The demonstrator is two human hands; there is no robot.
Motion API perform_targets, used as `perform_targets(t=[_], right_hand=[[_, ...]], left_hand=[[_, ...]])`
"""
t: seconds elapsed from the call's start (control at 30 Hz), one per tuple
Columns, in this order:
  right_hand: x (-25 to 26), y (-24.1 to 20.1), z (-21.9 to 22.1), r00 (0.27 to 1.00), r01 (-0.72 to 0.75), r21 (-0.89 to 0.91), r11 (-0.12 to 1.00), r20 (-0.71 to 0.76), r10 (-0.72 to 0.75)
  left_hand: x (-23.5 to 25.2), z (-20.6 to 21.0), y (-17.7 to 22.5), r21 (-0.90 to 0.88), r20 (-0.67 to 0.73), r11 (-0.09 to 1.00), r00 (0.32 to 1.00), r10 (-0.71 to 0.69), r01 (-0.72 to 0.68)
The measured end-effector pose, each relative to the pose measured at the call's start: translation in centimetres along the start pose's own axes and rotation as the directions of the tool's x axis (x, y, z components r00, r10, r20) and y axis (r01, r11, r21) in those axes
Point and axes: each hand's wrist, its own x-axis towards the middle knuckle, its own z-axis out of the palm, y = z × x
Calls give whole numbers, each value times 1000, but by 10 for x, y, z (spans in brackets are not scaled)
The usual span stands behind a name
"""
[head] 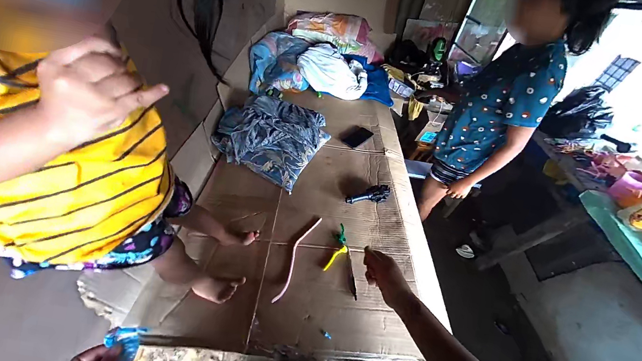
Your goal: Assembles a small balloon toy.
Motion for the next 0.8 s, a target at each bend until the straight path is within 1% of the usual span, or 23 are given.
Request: perform_targets(t=[0.07,0.13,0.2,0.33,0.43,0.53,0.6,0.63,0.67,0.7,0.8], right_hand=[[8,20,-15,1000,-7,0,1000,-26,7],[15,36,-22,999,-21,-50,999,-31,19],[22,46,-22,999,-36,-161,986,-23,33],[33,72,-13,999,-28,-350,937,25,39],[41,85,4,999,51,-496,867,33,-40],[52,85,21,987,155,-663,733,68,-147],[59,85,28,986,156,-783,602,83,-147],[59,82,28,991,123,-813,568,69,-117],[59,78,28,995,92,-819,567,54,-83],[56,74,29,998,68,-806,587,48,-50],[51,63,35,999,46,-708,704,19,-46]], left_hand=[[-22,6,-7,-42,-68,998,997,-40,37],[-51,13,-16,-80,-169,994,981,-91,78],[-80,17,-24,-103,-270,986,950,-157,133],[-135,2,-50,-160,-378,947,869,-321,280],[-183,-23,-69,-222,-487,916,777,-400,333],[-239,-51,-93,-265,-587,886,666,-461,380],[-287,-66,-114,-312,-645,853,566,-514,418],[-311,-70,-126,-330,-662,832,519,-541,445],[-332,-71,-137,-346,-673,814,481,-562,466],[-351,-73,-146,-348,-686,803,452,-570,485],[-398,-79,-170,-362,-695,768,396,-600,529]])
